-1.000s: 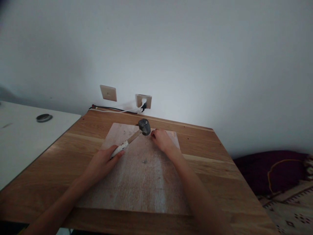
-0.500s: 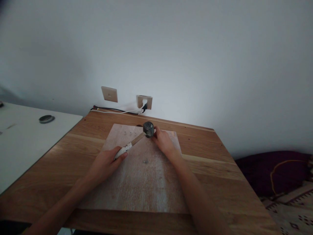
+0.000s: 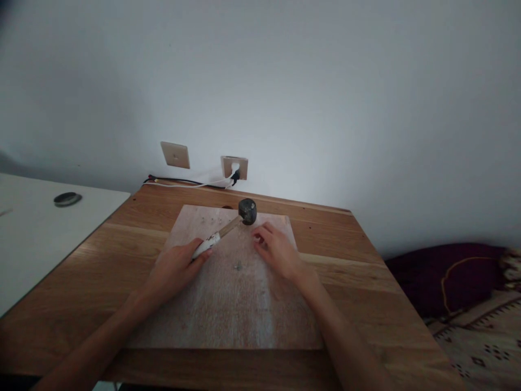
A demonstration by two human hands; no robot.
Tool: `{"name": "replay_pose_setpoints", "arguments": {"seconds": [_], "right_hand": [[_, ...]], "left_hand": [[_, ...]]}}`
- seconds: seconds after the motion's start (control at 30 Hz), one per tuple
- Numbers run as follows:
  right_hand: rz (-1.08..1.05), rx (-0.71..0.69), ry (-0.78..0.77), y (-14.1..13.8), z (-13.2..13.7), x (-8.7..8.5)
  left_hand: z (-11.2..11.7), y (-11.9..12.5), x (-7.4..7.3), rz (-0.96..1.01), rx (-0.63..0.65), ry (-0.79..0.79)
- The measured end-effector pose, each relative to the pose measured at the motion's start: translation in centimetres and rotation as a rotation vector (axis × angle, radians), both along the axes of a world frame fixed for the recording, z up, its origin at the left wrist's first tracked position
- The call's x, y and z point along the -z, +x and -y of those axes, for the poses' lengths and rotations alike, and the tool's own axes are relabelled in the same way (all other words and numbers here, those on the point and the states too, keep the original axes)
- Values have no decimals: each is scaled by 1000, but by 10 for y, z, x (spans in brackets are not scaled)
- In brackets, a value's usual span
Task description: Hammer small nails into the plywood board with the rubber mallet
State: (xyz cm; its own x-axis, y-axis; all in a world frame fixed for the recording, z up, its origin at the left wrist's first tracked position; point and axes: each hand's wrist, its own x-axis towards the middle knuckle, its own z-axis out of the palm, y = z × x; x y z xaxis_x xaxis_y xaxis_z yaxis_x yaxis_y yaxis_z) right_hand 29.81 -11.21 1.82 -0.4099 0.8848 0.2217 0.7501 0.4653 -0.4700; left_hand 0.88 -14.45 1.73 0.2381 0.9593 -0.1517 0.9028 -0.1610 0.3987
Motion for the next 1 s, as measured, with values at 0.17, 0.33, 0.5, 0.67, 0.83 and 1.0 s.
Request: {"name": "replay_pose_setpoints", "arguments": {"seconds": [0.17, 0.33, 0.5, 0.67, 0.83, 1.0], "right_hand": [[204, -363, -78, -27, 33, -12], [292, -328, -106, -38, 36, -7], [11, -348, -144, -27, 22, -1], [-348, 114, -38, -3, -18, 15], [-333, 261, -2, 11, -49, 33], [-278, 271, 17, 9, -49, 38]], "left_hand": [[0, -2, 3, 25, 10, -2], [-1, -2, 4, 33, -8, -3], [0, -3, 4, 30, -15, 6], [2, -3, 2, 35, -34, -7], [1, -2, 0, 28, -48, -14], [2, -2, -1, 31, -51, -13]]}}
